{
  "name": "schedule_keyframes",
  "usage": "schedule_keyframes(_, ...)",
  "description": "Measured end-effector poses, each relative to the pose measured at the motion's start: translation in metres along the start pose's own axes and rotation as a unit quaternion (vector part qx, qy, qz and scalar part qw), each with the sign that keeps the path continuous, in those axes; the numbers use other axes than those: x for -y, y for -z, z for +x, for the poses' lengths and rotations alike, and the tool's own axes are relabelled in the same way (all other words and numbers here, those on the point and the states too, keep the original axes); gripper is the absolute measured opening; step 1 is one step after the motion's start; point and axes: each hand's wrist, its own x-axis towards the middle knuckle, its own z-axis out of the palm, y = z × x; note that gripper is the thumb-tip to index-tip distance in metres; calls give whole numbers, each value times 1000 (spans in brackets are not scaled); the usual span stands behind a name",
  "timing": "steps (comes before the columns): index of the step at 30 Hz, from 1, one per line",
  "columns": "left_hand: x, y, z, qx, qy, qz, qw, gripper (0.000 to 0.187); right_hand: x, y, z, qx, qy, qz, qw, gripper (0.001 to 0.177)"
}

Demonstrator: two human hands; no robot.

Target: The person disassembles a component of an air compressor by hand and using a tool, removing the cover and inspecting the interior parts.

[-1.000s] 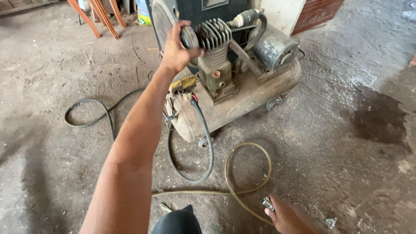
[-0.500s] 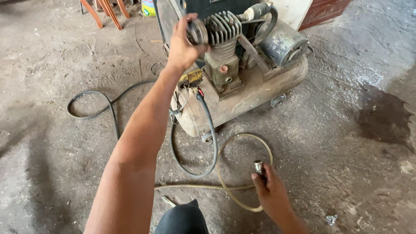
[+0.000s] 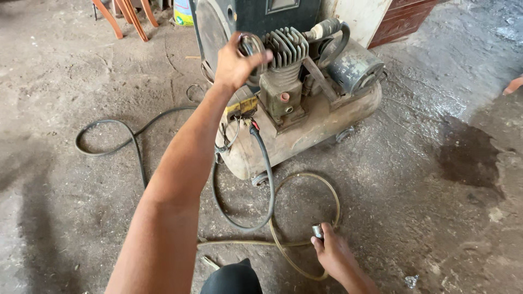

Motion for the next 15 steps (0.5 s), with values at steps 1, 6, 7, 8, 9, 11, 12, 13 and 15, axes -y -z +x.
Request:
schedule_keyframes(1, 1, -1, 2, 63, 202, -94, 973, 106, 1, 0, 0, -5, 12, -8, 1000, 44)
schedule_keyframes(6, 8, 7, -6, 40, -22, -81, 996, 103, 20, 12, 0, 84, -108, 0, 991, 45)
schedule_keyframes(7, 12, 6, -10, -10, -226, 25, 974, 103, 22, 15, 0, 74, -95, -2, 993, 46)
schedule_keyframes(8, 14, 5, -13, -22, -274, 61, 960, 100, 23, 17, 0, 68, -88, -3, 994, 46)
schedule_keyframes(9, 18, 5, -16, -34, -319, 98, 942, 96, 24, 17, -1, 63, -81, -4, 995, 45)
schedule_keyframes(11, 21, 4, -16, -24, -285, 101, 953, 92, 22, 15, -1, 62, -79, -16, 995, 45)
schedule_keyframes(12, 21, 3, -13, -2, -205, 67, 976, 90, 20, 15, 0, 65, -84, -27, 994, 45)
schedule_keyframes(13, 17, 2, -8, 22, -125, 31, 991, 88, 18, 14, 1, 66, -90, -38, 993, 46)
schedule_keyframes(15, 6, 2, 3, 93, 175, -202, 959, 100, 14, 13, 2, 57, -84, -26, 995, 46)
